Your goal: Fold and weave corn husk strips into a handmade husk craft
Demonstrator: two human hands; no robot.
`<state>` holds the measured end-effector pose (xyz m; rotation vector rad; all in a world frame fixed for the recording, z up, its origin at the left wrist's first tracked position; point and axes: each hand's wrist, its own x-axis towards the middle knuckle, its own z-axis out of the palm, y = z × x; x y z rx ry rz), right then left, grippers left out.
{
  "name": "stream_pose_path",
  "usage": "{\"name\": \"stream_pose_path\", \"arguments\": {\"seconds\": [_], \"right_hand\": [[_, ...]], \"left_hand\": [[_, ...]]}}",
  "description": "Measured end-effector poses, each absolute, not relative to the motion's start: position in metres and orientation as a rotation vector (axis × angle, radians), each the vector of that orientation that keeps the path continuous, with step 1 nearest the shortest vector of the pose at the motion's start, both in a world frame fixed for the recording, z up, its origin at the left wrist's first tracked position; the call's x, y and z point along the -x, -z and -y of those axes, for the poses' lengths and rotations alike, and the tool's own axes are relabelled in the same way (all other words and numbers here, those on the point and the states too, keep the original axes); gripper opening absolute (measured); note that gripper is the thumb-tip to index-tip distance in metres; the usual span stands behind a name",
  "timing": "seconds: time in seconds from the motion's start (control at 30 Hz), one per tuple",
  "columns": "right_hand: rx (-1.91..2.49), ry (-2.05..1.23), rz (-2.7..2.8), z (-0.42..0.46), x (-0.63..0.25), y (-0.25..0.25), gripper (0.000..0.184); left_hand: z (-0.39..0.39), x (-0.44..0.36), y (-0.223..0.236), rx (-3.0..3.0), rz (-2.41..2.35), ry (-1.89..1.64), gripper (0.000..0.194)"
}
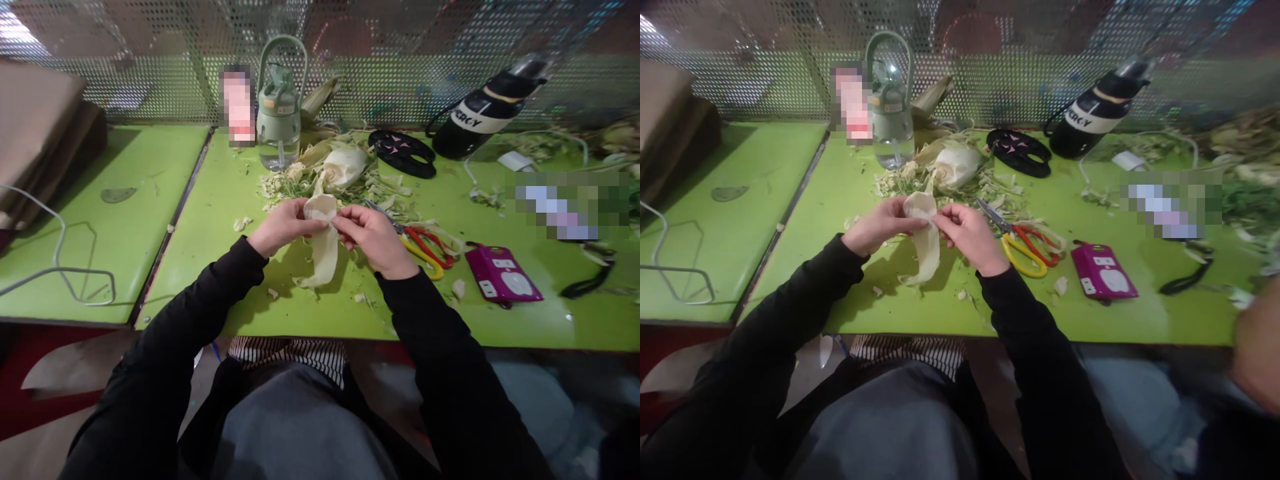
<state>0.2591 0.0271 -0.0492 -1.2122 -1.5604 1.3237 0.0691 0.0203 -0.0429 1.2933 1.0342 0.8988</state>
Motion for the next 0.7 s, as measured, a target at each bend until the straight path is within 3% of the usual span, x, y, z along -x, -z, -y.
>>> {"name": "stream_pose_path", "arguments": {"seconds": [0.23,0.5,0.7], "right_hand": [[1.153,-1.410,1.473,-0.0247,-0.2513,0.0502,0.041],[1.158,-1.327,1.641,-0.0250,-0.2541,0.0504,0.047],[1.138,-1.196,1.792,-0.0259,-0.2572,0.0539,0.040]], "left_hand": [[-0.0197,-0.0751,0.0462,-1.290,-1.094,-1.004,0.035],[-0.0169,-0.0761,0.0418,-1.412,-1.221,-0.970,0.032],[-0.0164,-0.0770,0.0416,-1.454,-1.295,-0.940,0.029]]}}
